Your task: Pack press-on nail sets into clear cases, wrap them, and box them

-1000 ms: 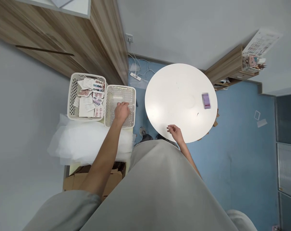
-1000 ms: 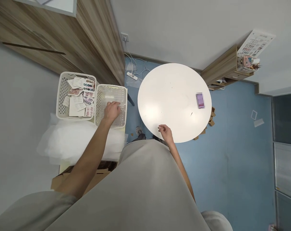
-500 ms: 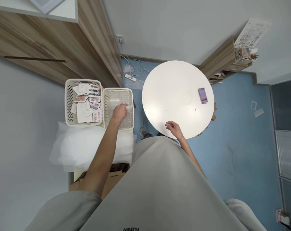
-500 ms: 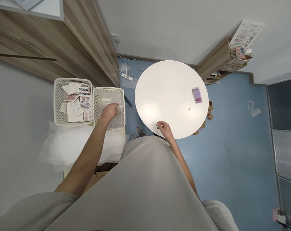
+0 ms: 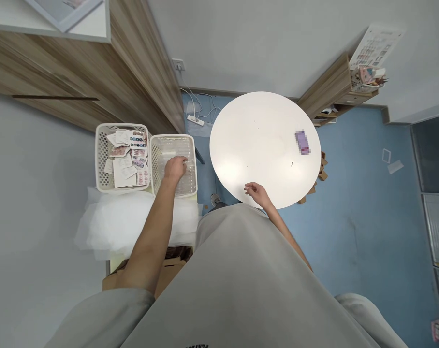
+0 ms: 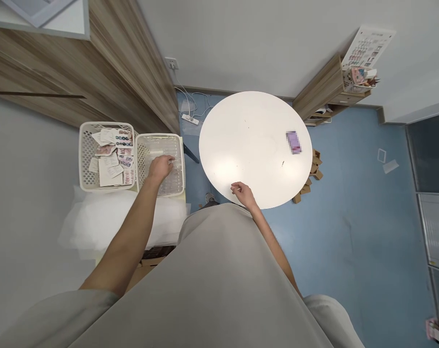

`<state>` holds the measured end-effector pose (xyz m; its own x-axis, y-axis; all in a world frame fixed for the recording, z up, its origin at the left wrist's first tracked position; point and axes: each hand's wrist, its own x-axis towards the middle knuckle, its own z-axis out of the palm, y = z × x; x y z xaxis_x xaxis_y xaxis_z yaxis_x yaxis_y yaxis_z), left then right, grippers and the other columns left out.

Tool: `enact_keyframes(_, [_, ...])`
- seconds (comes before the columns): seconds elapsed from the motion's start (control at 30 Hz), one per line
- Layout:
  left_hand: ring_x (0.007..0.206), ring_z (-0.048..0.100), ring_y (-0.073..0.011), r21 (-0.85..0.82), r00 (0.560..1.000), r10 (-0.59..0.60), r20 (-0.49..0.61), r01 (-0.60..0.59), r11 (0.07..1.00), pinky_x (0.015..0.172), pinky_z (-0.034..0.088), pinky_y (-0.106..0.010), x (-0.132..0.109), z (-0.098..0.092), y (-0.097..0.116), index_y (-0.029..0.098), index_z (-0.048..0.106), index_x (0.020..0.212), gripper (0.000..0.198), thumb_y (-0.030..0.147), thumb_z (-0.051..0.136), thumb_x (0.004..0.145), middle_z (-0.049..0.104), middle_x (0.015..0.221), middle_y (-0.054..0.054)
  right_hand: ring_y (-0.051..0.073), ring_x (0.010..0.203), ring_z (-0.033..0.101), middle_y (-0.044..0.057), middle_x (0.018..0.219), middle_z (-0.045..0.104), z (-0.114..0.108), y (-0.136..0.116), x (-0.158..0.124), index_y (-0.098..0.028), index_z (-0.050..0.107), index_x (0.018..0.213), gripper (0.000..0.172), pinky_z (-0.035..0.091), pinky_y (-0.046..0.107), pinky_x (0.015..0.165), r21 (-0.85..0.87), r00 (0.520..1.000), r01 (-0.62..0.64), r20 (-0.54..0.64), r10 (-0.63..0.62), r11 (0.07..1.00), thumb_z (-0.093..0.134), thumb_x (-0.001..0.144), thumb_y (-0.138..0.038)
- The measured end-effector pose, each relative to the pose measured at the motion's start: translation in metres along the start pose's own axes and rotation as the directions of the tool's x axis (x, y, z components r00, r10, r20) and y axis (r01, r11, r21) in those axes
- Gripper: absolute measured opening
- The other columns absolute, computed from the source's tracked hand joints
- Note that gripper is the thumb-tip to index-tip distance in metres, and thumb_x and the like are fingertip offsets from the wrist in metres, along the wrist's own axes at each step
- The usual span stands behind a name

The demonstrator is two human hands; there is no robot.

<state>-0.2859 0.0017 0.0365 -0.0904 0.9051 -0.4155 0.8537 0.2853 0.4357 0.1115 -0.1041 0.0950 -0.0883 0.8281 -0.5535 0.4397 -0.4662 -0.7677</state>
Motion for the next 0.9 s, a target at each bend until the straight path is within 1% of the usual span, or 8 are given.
enact_keyframes(0.1, [0.131, 0.067, -0.0409, 0.045, 0.999, -0.035, 0.023, 0.034, 0.998, 0.118, 0.047, -0.054, -0.007, -0.015, 0.007, 0.014, 0.078, 0.135, 0.047, 0.018, 0.063, 0.09, 0.076, 0.141, -0.021, 0.024, 0.096, 0.081, 0.007, 0.114, 0.082, -0.001, -0.001, 0.003, -0.024, 0.074, 0.11, 0.026, 0.06, 0.042, 0.097, 0.0, 1.0, 0.01, 0.004, -0.01, 1.0, 0.065, 0.096, -0.044])
enact_keyframes(0.17, [0.131, 0.068, -0.0405, 0.042, 0.999, -0.016, -0.037, 0.017, 0.999, 0.118, 0.047, -0.053, -0.018, -0.027, 0.01, 0.014, 0.079, 0.133, 0.044, 0.019, 0.063, 0.092, 0.075, 0.142, -0.02, 0.023, 0.096, 0.081, 0.007, 0.115, 0.083, -0.003, -0.003, 0.004, -0.024, 0.074, 0.11, 0.026, 0.06, 0.041, 0.096, 0.015, 1.0, 0.025, 0.011, -0.025, 1.0, 0.064, 0.096, -0.043])
enact_keyframes(0.33, [0.113, 0.073, -0.0351, -0.233, 0.981, -0.057, -0.187, 0.012, 0.972, 0.112, 0.053, -0.049, -0.064, -0.045, 0.028, 0.016, 0.081, 0.122, 0.038, 0.038, 0.071, 0.093, 0.083, 0.12, -0.015, 0.024, 0.098, 0.081, 0.007, 0.115, 0.083, -0.011, -0.019, 0.002, -0.024, 0.074, 0.113, 0.031, 0.061, 0.042, 0.096, 0.032, 0.997, 0.079, 0.018, -0.08, 0.996, 0.065, 0.097, -0.048])
enact_keyframes(0.47, [0.112, 0.075, -0.0316, -0.644, 1.0, 0.001, -0.005, -0.004, 0.765, 0.104, 0.059, -0.044, -0.1, -0.029, 0.064, 0.015, 0.079, 0.126, 0.062, 0.062, 0.08, 0.086, 0.082, 0.123, -0.015, 0.024, 0.101, 0.079, 0.009, 0.125, 0.082, -0.017, -0.043, -0.007, -0.025, 0.076, 0.124, 0.036, 0.063, 0.043, 0.097, -0.054, 0.981, 0.191, 0.026, -0.19, 0.98, 0.068, 0.1, -0.051])
enact_keyframes(0.57, [0.104, 0.077, -0.0307, -0.785, 0.981, 0.097, 0.166, 0.072, 0.615, 0.1, 0.061, -0.046, -0.117, -0.006, 0.1, 0.017, 0.078, 0.134, 0.081, 0.075, 0.085, 0.078, 0.081, 0.13, -0.016, 0.025, 0.113, 0.078, 0.011, 0.156, 0.068, -0.02, -0.062, -0.016, -0.031, 0.065, 0.153, 0.058, 0.065, 0.045, 0.1, -0.159, 0.939, 0.341, 0.109, -0.327, 0.926, 0.078, 0.097, -0.044])
enact_keyframes(0.67, [0.103, 0.077, -0.0305, -0.811, 0.956, 0.156, 0.25, 0.119, 0.573, 0.098, 0.062, -0.045, -0.125, 0.012, 0.134, 0.019, 0.077, 0.139, 0.087, 0.074, 0.092, 0.074, 0.08, 0.129, -0.016, 0.033, 0.144, 0.066, 0.008, 0.177, 0.047, -0.024, -0.072, -0.022, -0.039, 0.049, 0.17, 0.082, 0.063, 0.05, 0.11, -0.327, 0.864, 0.499, 0.253, -0.435, 0.802, 0.083, 0.096, -0.033])
enact_keyframes(0.73, [0.104, 0.077, -0.0302, -0.822, 0.945, 0.19, 0.266, 0.119, 0.557, 0.098, 0.062, -0.044, -0.127, 0.018, 0.151, 0.02, 0.076, 0.142, 0.088, 0.072, 0.093, 0.073, 0.081, 0.124, -0.014, 0.035, 0.155, 0.057, 0.008, 0.178, 0.047, -0.027, -0.075, -0.023, -0.038, 0.047, 0.172, 0.083, 0.059, 0.053, 0.118, -0.404, 0.822, 0.567, 0.331, -0.463, 0.718, 0.081, 0.097, -0.027])
enact_keyframes(0.9, [0.098, 0.076, -0.0274, -0.831, 0.938, 0.223, 0.266, 0.105, 0.546, 0.095, 0.06, -0.042, -0.129, 0.021, 0.173, 0.02, 0.076, 0.141, 0.085, 0.072, 0.092, 0.076, 0.08, 0.109, -0.01, 0.038, 0.149, 0.062, 0.016, 0.171, 0.055, -0.041, -0.071, -0.024, -0.03, 0.049, 0.171, 0.08, 0.059, 0.058, 0.117, -0.503, 0.788, 0.615, 0.375, -0.488, 0.607, 0.083, 0.098, -0.026])
